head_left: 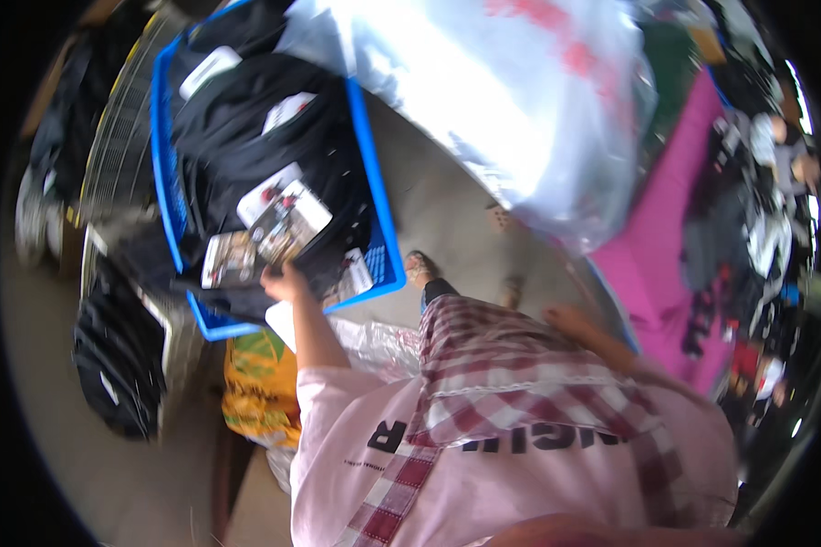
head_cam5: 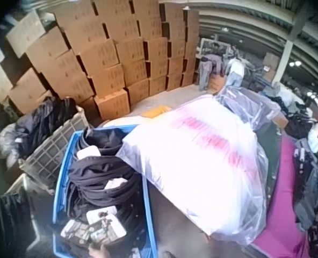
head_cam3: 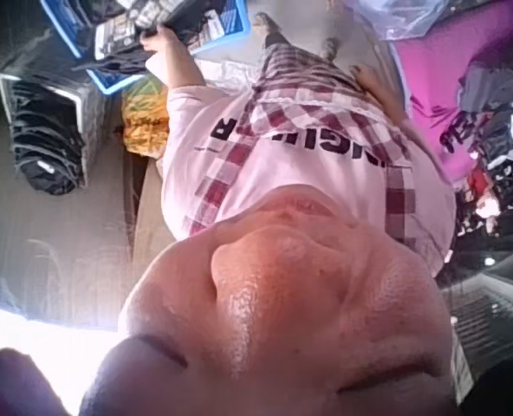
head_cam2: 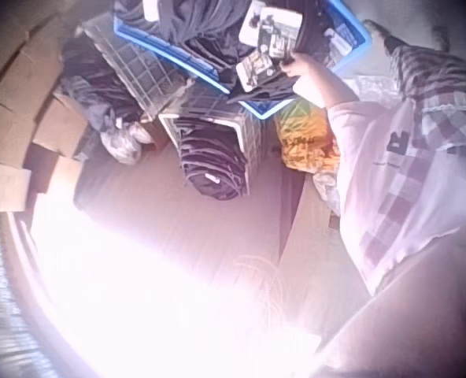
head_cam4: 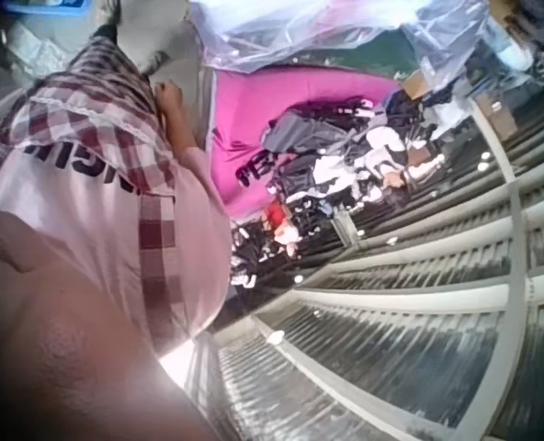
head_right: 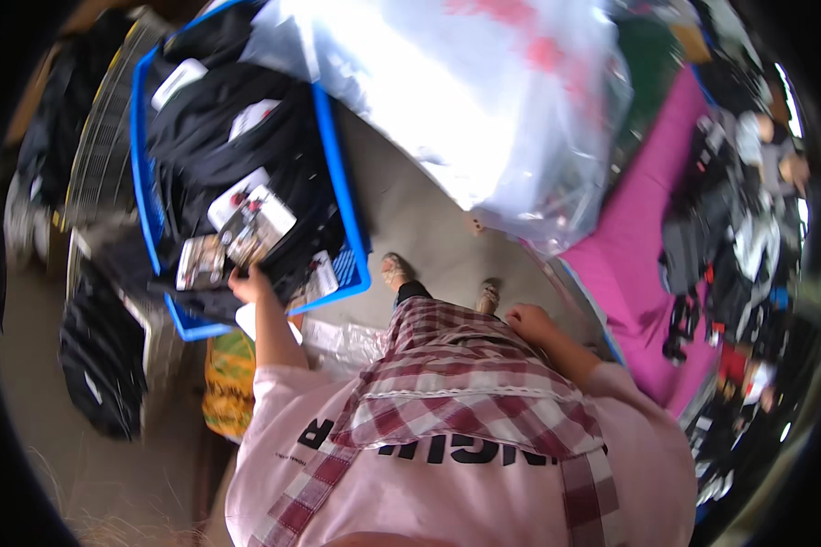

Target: The person assembles baby strollers by attaching wheels and handles to the main frame, then places each completed unit into a clear plastic bag. The process is repeated for multiple strollers on a pink-covered work surface.

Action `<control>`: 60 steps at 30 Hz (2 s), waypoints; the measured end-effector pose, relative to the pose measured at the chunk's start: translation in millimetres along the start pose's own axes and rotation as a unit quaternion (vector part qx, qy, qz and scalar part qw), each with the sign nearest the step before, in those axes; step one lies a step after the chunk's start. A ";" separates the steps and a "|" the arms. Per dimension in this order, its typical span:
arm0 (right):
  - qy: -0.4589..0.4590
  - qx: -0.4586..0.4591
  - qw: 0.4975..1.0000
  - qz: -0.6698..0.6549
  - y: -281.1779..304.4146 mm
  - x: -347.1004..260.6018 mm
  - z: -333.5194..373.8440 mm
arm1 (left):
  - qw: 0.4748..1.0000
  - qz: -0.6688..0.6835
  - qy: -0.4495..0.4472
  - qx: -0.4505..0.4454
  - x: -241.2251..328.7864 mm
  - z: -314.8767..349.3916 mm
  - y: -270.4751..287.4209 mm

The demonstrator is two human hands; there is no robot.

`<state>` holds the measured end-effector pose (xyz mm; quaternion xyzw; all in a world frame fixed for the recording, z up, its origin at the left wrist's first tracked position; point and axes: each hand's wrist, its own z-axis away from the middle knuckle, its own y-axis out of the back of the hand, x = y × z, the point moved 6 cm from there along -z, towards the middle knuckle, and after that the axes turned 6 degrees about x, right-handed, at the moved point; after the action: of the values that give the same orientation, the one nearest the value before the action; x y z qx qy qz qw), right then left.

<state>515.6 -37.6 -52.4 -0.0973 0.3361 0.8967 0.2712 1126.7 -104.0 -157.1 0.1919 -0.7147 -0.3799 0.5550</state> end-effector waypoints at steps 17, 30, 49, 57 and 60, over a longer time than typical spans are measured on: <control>0.089 0.151 0.982 -0.071 -49.8 87.5 60.8 | 0.832 0.382 -0.402 0.032 314.8 131.3 274.9; 0.306 0.050 0.604 -0.734 48.6 182.5 213.1 | 0.502 0.688 -0.513 -0.111 492.8 521.0 454.2; 0.009 0.453 0.234 -0.860 163.2 406.4 318.0 | 0.177 0.253 -0.616 -0.725 427.0 815.3 227.8; -0.120 0.612 0.400 -0.671 207.9 378.1 312.1 | 0.480 0.237 -0.268 -0.801 460.3 749.4 48.8; -0.046 0.625 0.441 -0.643 245.6 367.3 316.4 | 0.579 0.183 -0.242 -0.756 454.9 723.0 -19.6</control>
<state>76.2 170.5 190.6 -0.0485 0.6331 0.0153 0.7724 303.6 -194.5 53.7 -0.5314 -0.2966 -0.7056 0.3630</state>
